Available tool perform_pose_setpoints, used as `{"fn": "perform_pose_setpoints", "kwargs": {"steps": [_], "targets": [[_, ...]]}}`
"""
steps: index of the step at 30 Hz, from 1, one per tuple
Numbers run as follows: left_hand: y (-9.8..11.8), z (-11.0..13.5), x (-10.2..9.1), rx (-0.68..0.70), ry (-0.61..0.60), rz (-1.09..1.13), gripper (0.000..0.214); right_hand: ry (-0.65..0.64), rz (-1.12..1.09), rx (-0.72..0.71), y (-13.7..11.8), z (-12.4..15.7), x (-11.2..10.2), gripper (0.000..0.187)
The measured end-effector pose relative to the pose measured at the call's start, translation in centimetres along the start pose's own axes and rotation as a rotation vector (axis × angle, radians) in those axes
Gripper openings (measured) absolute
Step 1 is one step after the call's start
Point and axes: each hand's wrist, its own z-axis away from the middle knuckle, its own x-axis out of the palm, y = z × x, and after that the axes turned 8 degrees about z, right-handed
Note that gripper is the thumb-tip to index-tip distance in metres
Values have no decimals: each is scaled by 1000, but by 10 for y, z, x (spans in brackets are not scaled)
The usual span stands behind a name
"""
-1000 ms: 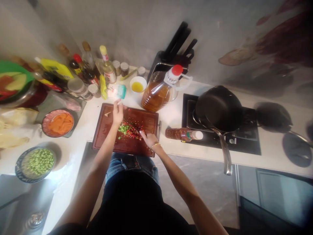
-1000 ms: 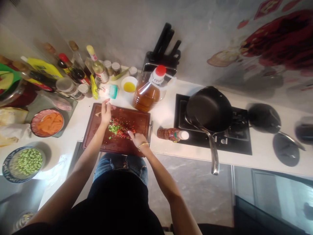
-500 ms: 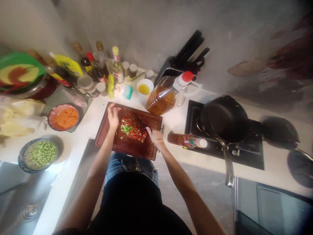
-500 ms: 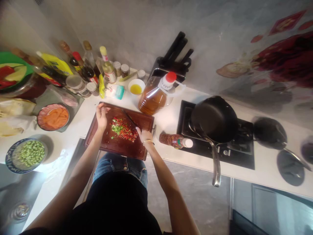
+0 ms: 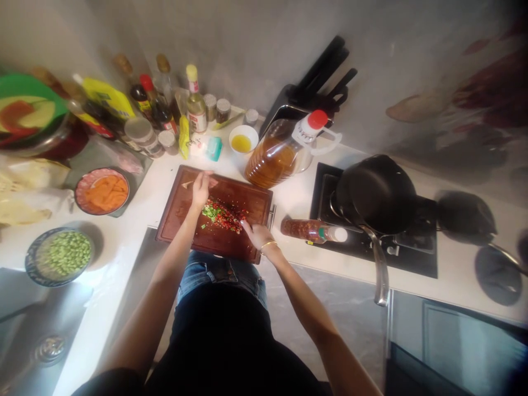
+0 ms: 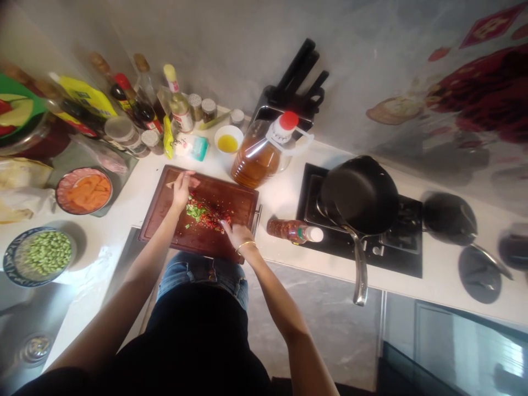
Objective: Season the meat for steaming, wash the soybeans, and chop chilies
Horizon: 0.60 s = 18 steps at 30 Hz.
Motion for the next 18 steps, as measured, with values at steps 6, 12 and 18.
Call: {"fn": "perform_pose_setpoints", "kwargs": {"steps": [6, 12, 18], "targets": [[-20, -6, 2, -122, 35, -129, 42, -28, 10, 46, -27, -16, 6, 82], [-15, 3, -2, -63, 29, -274, 39, -35, -2, 38, -18, -22, 17, 80], [-16, 14, -4, -88, 65, -231, 41, -35, 3, 14, -12, -21, 19, 84]]}}
